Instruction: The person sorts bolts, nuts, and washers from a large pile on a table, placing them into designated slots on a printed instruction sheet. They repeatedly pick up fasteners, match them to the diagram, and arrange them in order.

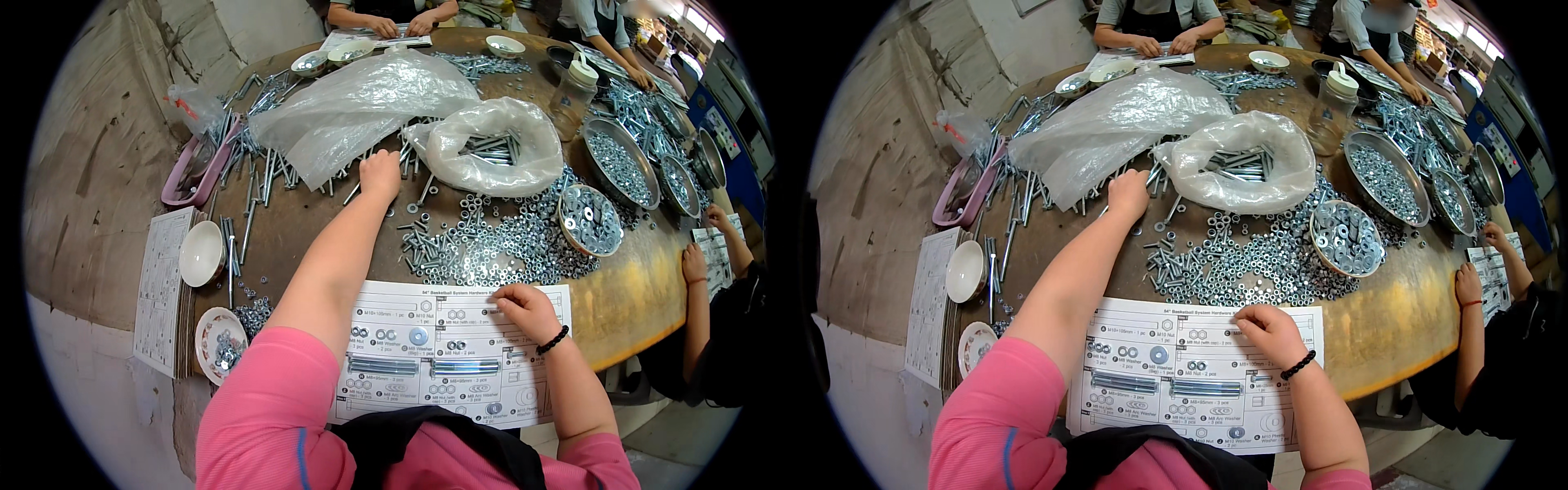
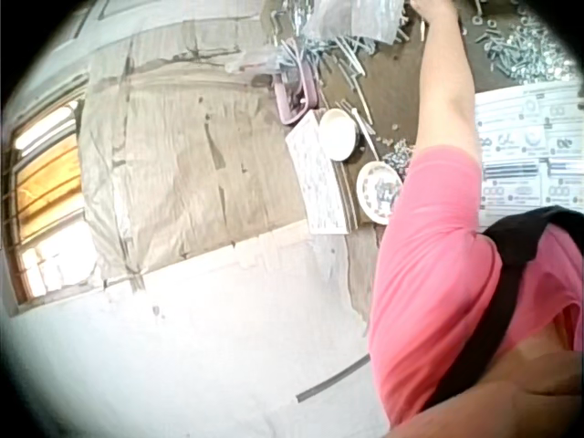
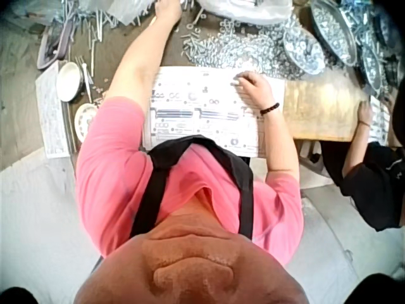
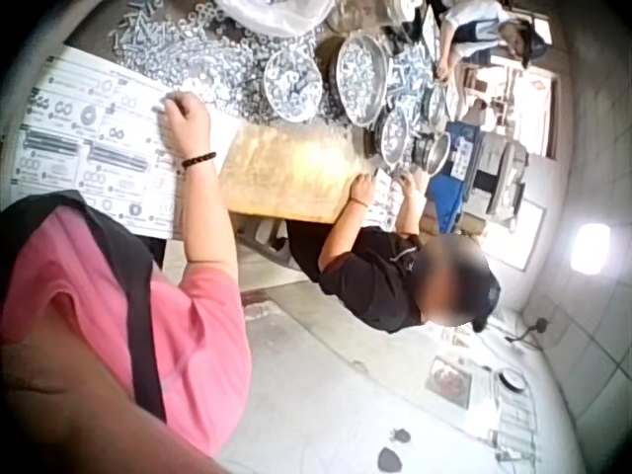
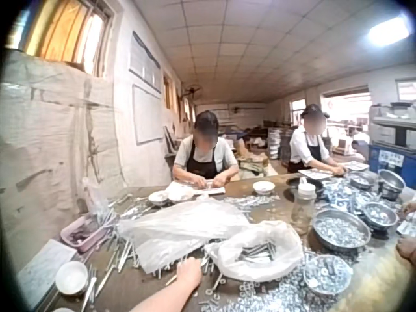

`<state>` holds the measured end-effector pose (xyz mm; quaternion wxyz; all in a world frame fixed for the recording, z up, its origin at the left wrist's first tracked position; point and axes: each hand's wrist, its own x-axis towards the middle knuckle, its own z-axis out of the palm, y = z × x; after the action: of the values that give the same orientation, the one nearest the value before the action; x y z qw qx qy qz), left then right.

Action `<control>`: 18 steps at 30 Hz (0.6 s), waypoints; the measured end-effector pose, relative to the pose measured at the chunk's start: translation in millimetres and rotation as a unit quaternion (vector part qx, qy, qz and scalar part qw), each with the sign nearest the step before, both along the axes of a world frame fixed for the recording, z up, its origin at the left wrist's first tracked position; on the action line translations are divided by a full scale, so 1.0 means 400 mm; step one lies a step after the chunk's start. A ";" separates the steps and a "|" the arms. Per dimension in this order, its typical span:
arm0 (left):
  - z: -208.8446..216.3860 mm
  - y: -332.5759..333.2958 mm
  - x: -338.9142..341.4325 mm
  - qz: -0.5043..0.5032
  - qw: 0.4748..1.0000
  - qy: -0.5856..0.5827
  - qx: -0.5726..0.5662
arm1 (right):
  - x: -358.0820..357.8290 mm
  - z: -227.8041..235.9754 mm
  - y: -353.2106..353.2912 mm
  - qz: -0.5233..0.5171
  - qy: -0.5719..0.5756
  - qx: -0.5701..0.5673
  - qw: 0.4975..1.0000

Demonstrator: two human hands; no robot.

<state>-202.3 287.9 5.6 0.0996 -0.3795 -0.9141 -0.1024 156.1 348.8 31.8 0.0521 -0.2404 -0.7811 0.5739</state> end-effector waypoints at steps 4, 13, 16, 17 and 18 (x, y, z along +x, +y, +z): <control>0.004 -0.036 0.009 -0.038 0.999 -0.028 0.012 | -0.001 -0.002 0.002 0.011 0.010 0.037 0.999; 0.152 -0.251 -0.198 0.032 0.996 -0.008 -0.088 | 0.005 -0.019 0.004 0.000 0.023 0.014 1.000; 0.234 -0.303 -0.405 0.004 0.991 0.109 0.074 | -0.005 0.002 0.003 0.012 -0.001 0.002 1.000; 0.277 -0.278 -0.408 -0.010 0.989 0.099 0.114 | -0.002 0.005 0.004 0.009 -0.005 0.005 1.000; 0.325 -0.257 -0.399 -0.024 0.984 0.087 0.155 | 0.003 0.007 0.004 -0.001 -0.007 0.005 1.000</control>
<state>-362.0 185.0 135.4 0.2342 -0.3889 -0.8656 -0.2113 157.3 350.5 34.4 0.0483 -0.2456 -0.7839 0.5683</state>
